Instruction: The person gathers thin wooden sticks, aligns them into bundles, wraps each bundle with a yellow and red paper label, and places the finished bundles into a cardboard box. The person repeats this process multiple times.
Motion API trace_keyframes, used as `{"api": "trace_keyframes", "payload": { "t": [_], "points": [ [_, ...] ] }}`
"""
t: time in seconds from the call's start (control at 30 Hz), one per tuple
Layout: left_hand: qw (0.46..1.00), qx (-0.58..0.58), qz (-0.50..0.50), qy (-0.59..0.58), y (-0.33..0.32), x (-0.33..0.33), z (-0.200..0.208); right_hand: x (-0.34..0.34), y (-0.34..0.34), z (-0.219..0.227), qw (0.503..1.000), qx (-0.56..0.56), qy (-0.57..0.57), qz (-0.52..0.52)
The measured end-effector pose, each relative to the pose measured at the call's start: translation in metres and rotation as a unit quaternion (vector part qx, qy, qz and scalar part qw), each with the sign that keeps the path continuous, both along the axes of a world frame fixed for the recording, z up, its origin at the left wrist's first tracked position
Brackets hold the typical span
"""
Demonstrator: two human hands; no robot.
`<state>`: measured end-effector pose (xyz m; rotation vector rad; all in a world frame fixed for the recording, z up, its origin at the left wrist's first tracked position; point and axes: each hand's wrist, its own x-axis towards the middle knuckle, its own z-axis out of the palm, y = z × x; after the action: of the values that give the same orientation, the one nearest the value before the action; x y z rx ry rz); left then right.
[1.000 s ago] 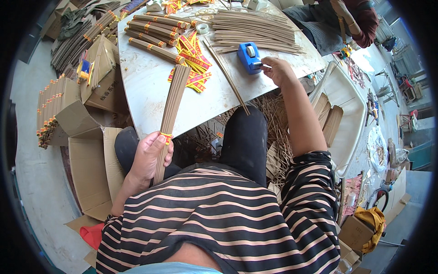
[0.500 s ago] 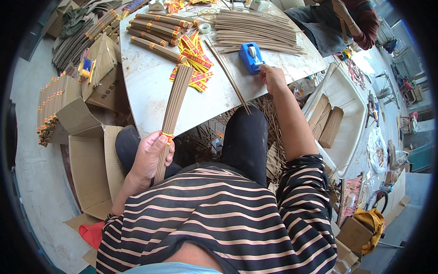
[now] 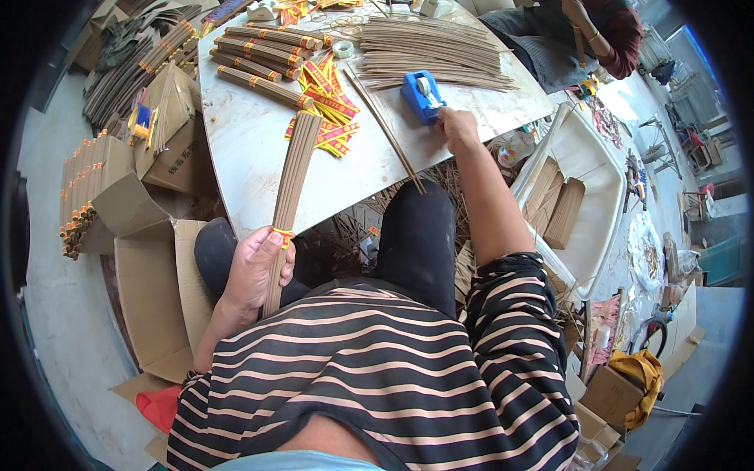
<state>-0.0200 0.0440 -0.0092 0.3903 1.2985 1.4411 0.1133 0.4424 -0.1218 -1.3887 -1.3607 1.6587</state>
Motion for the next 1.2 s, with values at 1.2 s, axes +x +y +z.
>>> {"api": "trace_keyframes", "payload": {
  "t": [1.2],
  "points": [
    [0.992, 0.068, 0.032, 0.102, -0.037, 0.001, 0.003, -0.042, -0.280, 0.145, 0.825, -0.001, 0.127, 0.551]
  ]
}}
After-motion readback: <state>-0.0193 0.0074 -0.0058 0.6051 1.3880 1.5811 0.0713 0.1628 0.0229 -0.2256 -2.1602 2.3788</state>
